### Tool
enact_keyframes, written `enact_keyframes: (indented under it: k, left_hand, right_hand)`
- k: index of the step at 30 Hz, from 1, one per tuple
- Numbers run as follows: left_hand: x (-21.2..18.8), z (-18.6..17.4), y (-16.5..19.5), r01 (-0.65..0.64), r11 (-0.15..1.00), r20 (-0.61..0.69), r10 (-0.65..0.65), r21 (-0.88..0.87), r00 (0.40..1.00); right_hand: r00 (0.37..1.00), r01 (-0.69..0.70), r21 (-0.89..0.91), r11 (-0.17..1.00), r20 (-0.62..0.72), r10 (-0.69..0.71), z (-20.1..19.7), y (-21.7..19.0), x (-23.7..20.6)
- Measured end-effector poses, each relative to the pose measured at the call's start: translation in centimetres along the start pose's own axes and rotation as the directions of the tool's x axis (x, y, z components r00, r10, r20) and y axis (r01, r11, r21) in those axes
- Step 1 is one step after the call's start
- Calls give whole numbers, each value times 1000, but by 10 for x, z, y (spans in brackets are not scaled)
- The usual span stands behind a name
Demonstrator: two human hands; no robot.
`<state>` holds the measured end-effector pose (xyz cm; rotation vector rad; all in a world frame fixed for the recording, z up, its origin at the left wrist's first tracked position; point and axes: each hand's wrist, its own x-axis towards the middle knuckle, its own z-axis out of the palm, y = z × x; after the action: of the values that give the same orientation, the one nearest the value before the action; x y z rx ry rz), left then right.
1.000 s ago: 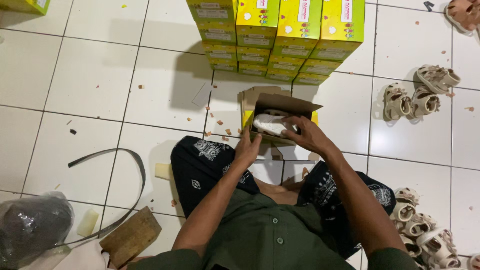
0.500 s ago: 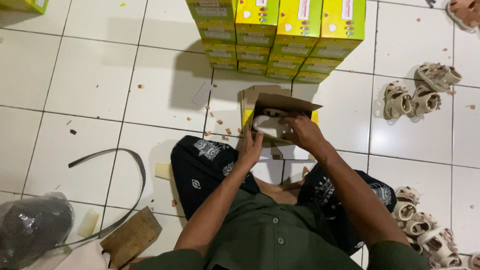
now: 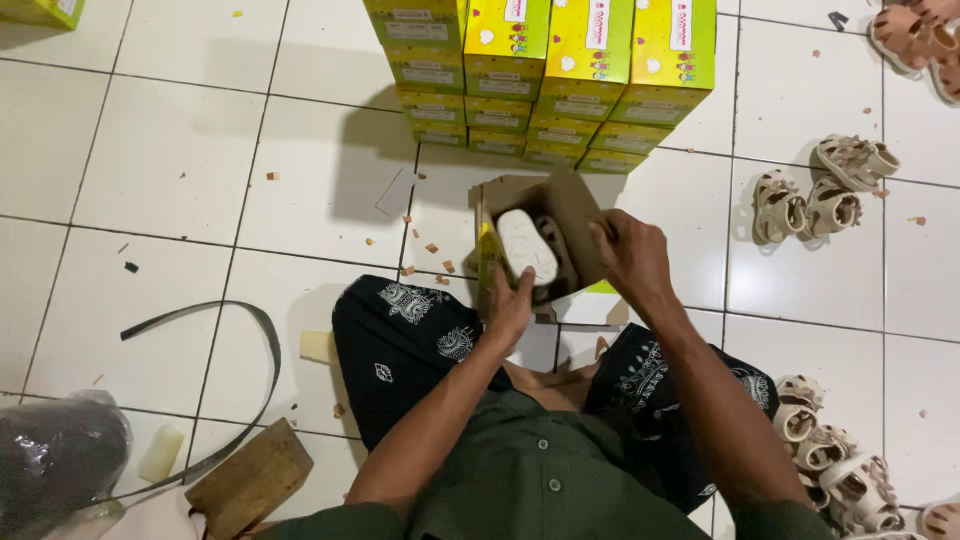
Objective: The person sits on a tiled floor and repeatedly packs pairs of beige sandals into yellow and green shoe boxes. They open each box, place a pair of sandals inside, and close the box, stacking the finished boxes nearby.
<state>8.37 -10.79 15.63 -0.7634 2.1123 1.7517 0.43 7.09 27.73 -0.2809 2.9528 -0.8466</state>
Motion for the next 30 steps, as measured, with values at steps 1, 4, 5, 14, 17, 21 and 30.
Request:
enact_keyframes:
  k: [1,4,5,14,17,21,30]
  left_hand:
    - [6,-3,5,15,999,-20,-14,44,1000]
    - [34,-28,18,-210,957,29,208,198,978]
    - [44,-35,21,-252,934,127,226,254,966]
    - [89,-28,50,-585,711,653,234,391,721]
    - [91,-24,50,-578,707,617,253,407,745]
    - [99,-19,39,-572,685,536,304,452,787]
    - [99,-56,21,-280,959,623,247,-46,742]
  right_hand:
    - [992,-127,106,986,13,126,4,0,-13]
    - [951,-309,218,926,51,306,17,-6,-64]
    - [938,-346,442,828,153,310,19,-8,-84]
    - [952,-306,272,912,101,289,-20,80,-28]
    - [938,-177,80,981,317,143,15,96,5]
    - [952,-99,-19,995,288,100,48,105,16]
    - [697,-685,428,589,618,362,18,118,0]
